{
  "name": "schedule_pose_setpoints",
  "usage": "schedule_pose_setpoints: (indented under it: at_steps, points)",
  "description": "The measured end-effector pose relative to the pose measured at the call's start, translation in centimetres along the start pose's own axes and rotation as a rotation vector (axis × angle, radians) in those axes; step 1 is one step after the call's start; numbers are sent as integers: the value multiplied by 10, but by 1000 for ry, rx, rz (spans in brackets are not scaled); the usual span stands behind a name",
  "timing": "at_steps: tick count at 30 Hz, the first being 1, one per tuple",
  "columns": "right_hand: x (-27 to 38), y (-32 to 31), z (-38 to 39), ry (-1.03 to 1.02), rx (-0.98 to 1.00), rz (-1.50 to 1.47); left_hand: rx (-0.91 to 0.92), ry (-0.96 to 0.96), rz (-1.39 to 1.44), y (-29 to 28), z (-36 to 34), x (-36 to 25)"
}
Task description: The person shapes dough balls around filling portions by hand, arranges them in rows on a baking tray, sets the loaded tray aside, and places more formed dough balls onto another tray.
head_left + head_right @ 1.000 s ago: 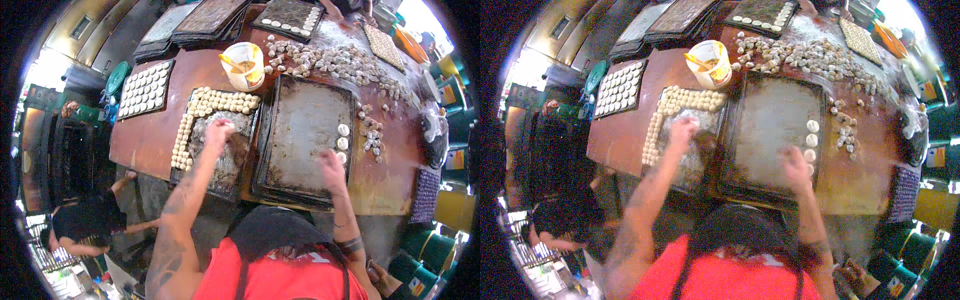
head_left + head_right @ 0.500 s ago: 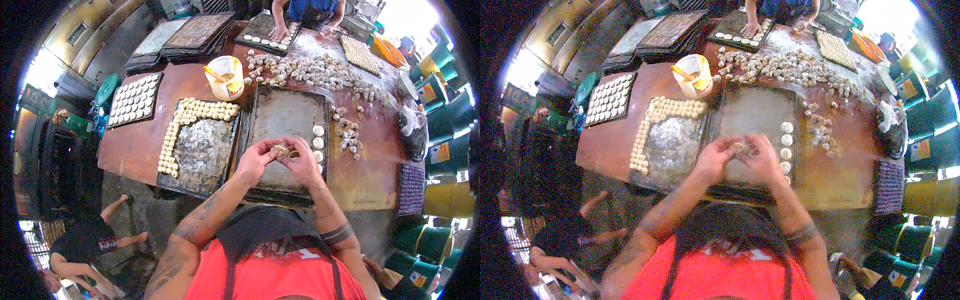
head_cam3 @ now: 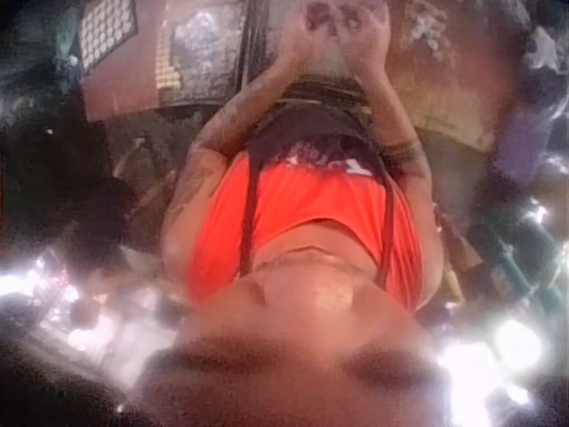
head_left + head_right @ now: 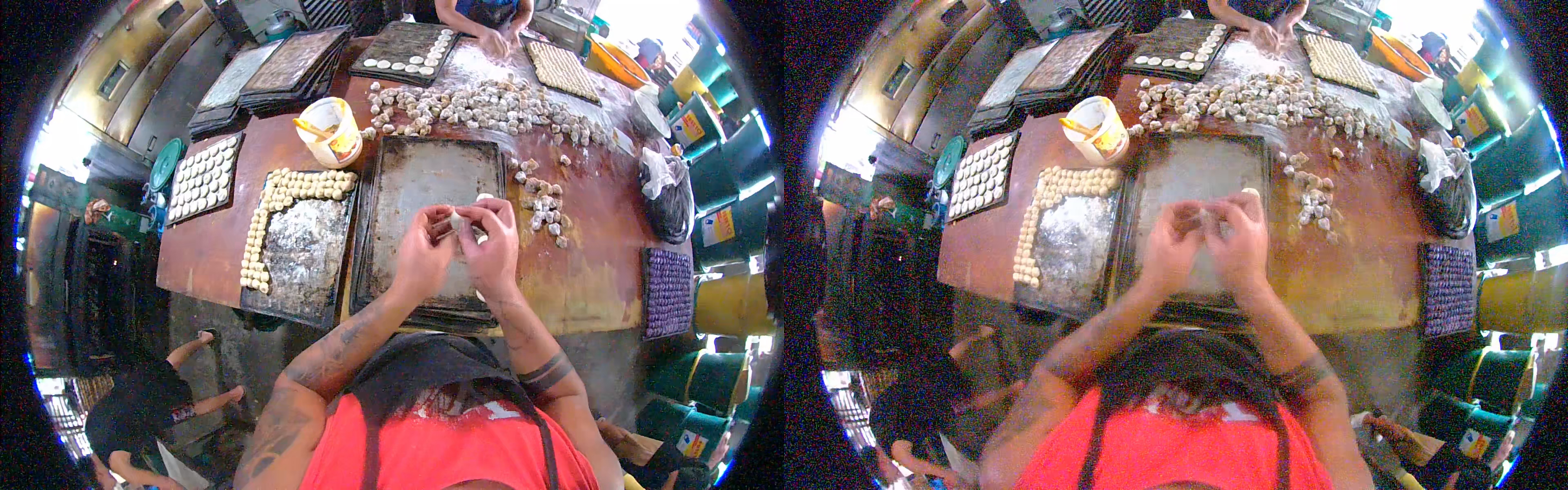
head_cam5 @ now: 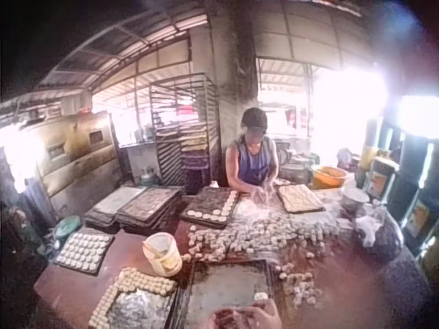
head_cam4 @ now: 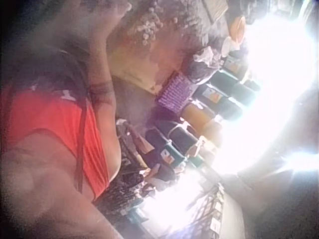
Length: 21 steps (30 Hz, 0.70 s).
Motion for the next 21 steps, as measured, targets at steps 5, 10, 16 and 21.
schedule_pose_setpoints:
  at_steps: [5,10,16,21]
  points:
    - [-14,0,5,-176,216,73,123,-552,573,3,-13,41]
    - [-10,-7,-21,-296,360,-74,319,-494,379,32,-10,32]
    - [-67,-7,-7,-72,170,-153,275,-627,686,56,9,83]
    - [-134,45,30,552,481,-652,-4,-437,101,7,-15,100]
Point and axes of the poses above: each hand's wrist, its own z-axis away from the middle knuckle, its own y-axis out of the palm, x = y × z, the point moved 8 cm from there along -z, towards the middle knuckle, and after that the axes turned 8 degrees about x, right-handed, at the moved point
